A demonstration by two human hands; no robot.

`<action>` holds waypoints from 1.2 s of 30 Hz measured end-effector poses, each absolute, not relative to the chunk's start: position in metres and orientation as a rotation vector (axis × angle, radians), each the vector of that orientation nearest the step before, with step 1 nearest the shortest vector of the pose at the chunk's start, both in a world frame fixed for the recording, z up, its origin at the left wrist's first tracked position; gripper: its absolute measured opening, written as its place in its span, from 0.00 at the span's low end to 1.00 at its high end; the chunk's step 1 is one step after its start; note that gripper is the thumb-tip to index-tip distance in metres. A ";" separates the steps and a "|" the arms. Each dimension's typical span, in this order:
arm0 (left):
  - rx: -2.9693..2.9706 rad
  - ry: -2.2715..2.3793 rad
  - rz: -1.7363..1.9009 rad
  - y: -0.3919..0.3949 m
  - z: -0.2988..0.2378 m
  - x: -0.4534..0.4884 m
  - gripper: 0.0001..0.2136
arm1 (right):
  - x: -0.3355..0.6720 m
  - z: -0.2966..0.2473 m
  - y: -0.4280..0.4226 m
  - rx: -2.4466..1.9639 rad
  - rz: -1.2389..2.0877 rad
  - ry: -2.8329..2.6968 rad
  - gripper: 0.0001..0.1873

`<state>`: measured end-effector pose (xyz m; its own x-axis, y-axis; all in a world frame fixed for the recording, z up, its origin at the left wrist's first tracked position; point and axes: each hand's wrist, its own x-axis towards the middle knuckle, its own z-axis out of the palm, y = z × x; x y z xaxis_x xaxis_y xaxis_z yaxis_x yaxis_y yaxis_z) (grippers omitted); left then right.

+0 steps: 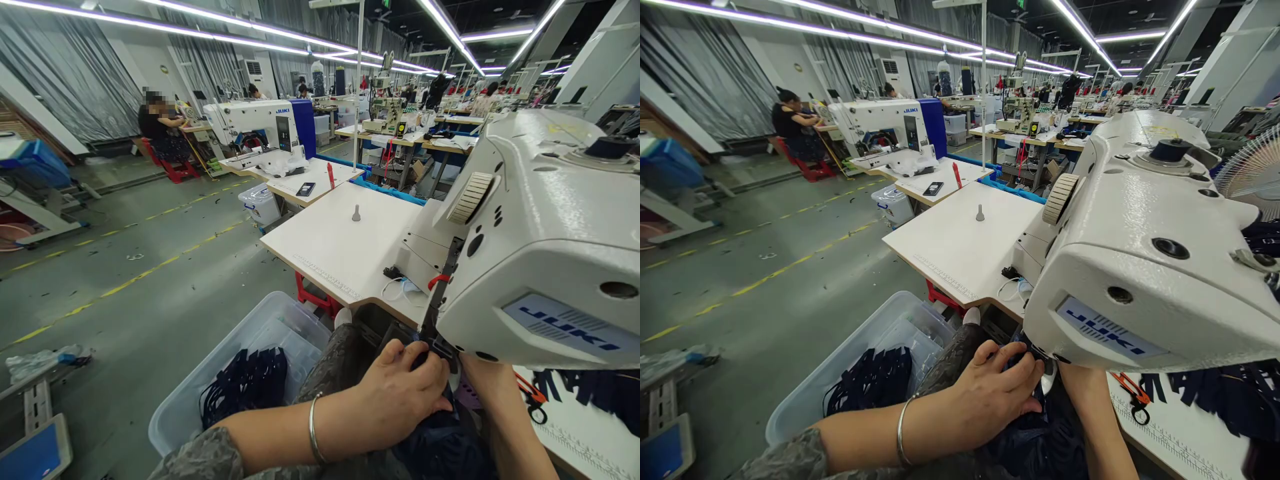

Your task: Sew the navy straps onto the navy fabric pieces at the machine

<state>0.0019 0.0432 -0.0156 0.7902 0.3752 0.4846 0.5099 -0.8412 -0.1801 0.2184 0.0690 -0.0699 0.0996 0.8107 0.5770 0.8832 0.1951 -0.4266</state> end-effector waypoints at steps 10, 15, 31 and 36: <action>-2.707 -0.668 -0.642 0.041 -0.016 0.004 0.17 | 0.221 -0.063 0.061 -1.604 -0.071 -1.651 0.15; -2.728 -0.705 -0.632 0.042 -0.016 0.009 0.18 | 0.218 -0.070 0.061 -1.623 -0.077 -1.633 0.15; -2.736 -0.712 -0.621 0.044 -0.016 0.012 0.18 | 0.213 -0.069 0.058 -1.661 -0.092 -1.584 0.17; -2.692 -0.712 -0.619 0.042 -0.018 0.011 0.18 | 0.213 -0.062 0.059 -1.671 -0.052 -1.571 0.17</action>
